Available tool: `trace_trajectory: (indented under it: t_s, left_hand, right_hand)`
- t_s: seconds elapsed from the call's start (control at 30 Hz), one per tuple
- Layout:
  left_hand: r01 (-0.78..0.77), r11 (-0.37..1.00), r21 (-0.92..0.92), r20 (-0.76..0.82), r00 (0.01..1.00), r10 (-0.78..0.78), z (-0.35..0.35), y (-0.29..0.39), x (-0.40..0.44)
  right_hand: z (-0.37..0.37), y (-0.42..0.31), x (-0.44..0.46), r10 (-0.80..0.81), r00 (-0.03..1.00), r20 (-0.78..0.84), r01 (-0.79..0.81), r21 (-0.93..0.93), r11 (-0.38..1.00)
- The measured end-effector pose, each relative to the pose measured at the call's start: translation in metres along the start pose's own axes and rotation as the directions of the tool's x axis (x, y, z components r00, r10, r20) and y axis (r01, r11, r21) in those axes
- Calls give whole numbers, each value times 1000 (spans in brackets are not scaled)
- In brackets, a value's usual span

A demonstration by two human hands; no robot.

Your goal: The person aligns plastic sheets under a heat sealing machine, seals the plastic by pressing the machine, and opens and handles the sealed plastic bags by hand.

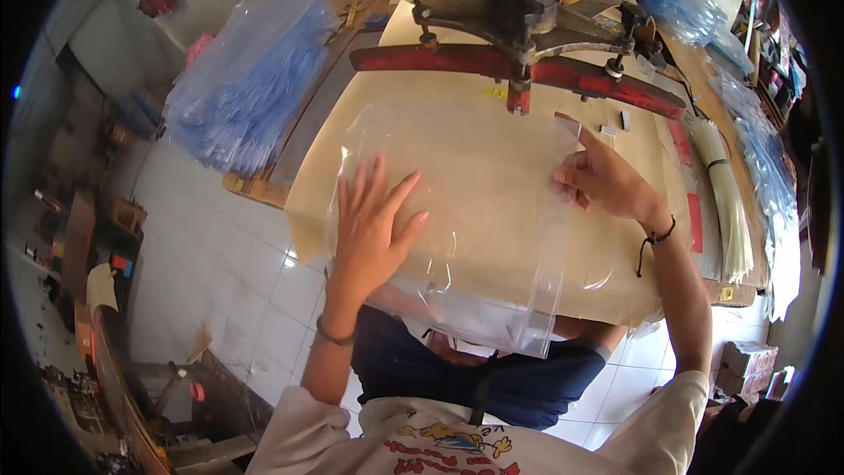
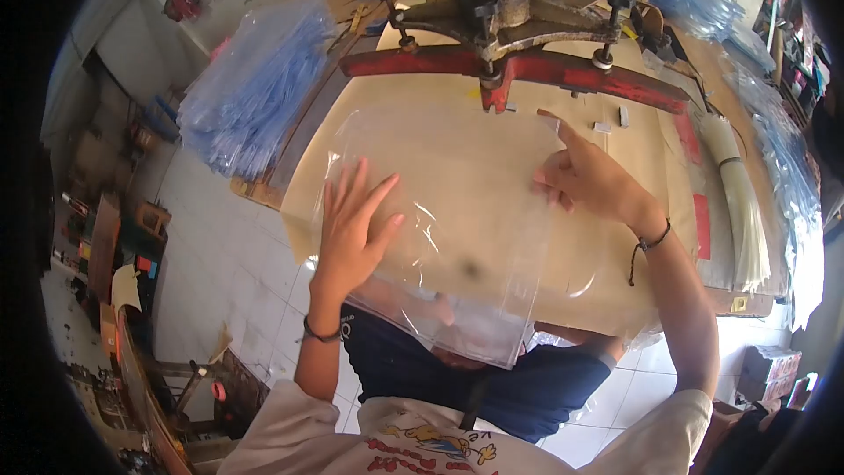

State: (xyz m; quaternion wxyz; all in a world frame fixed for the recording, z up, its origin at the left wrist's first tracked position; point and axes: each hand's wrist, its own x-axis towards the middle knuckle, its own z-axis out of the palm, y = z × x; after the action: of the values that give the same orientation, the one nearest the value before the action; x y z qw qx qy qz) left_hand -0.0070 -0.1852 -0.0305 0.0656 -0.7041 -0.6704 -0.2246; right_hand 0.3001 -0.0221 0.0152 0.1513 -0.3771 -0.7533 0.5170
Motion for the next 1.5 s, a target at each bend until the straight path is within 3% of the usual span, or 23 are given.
trace_trajectory:
  t_s: [0.03, 0.13, 0.23, 0.3, 0.37, 0.57, 0.67, 0.87, 0.97, 1.17, 1.27, 1.37, 1.47, 1.5]
  left_hand:
    - [12, 1000, 6, -67, 998, -12, 1, 2, -4]
    - [107, 944, -311, -309, 928, -207, 8, -13, -9]
    - [336, 797, -502, -154, 872, -465, -5, -54, -5]
    - [349, 452, -821, 105, 870, -482, -24, -75, 4]
    - [393, 31, -919, 361, 870, -336, -47, -80, 15]
    - [546, 203, -813, 483, 826, -289, -34, -99, 31]
    - [474, 253, -843, 404, 870, -283, -30, -98, 28]
    - [462, 233, -856, 365, 859, -359, -27, -96, 25]
    - [517, 173, -838, 434, 825, -362, -35, -94, 27]
    - [429, 407, -807, 254, 873, -416, -22, -94, 27]
    - [476, 361, -802, 324, 854, -407, -27, -96, 25]
    - [633, 188, -751, 521, 743, -420, -54, -80, 37]
    - [574, 354, -738, 449, 810, -377, -40, -94, 37]
    - [579, 350, -737, 429, 800, -421, -37, -93, 35]
  right_hand:
    - [0, 0, 0, -6, 1000, -3, 6, 19, 1000]
    - [-4, -3, -1, 22, 999, 28, -22, 10, 1000]
    - [-5, 2, 3, -35, 997, 64, 30, 74, 997]
    - [-5, 5, 5, -58, 995, 76, 52, 81, 995]
    - [-7, 5, 7, -81, 993, 83, 75, 72, 995]
    - [-6, 8, 6, -121, 987, 111, 115, 53, 992]
    - [-8, 5, 4, -122, 984, 134, 116, 51, 992]
    - [-9, 3, 5, -102, 984, 144, 96, 48, 994]
    - [-11, 6, 5, -97, 984, 148, 92, 46, 995]
    - [-11, 7, 7, -88, 987, 136, 83, 47, 995]
    - [-11, 14, 7, -86, 988, 126, 84, 27, 996]
    - [-11, 9, 4, -83, 990, 117, 84, 0, 996]
    - [-10, 4, 3, -54, 993, 108, 59, -46, 997]
    - [-10, -1, 1, -31, 995, 98, 39, -84, 996]
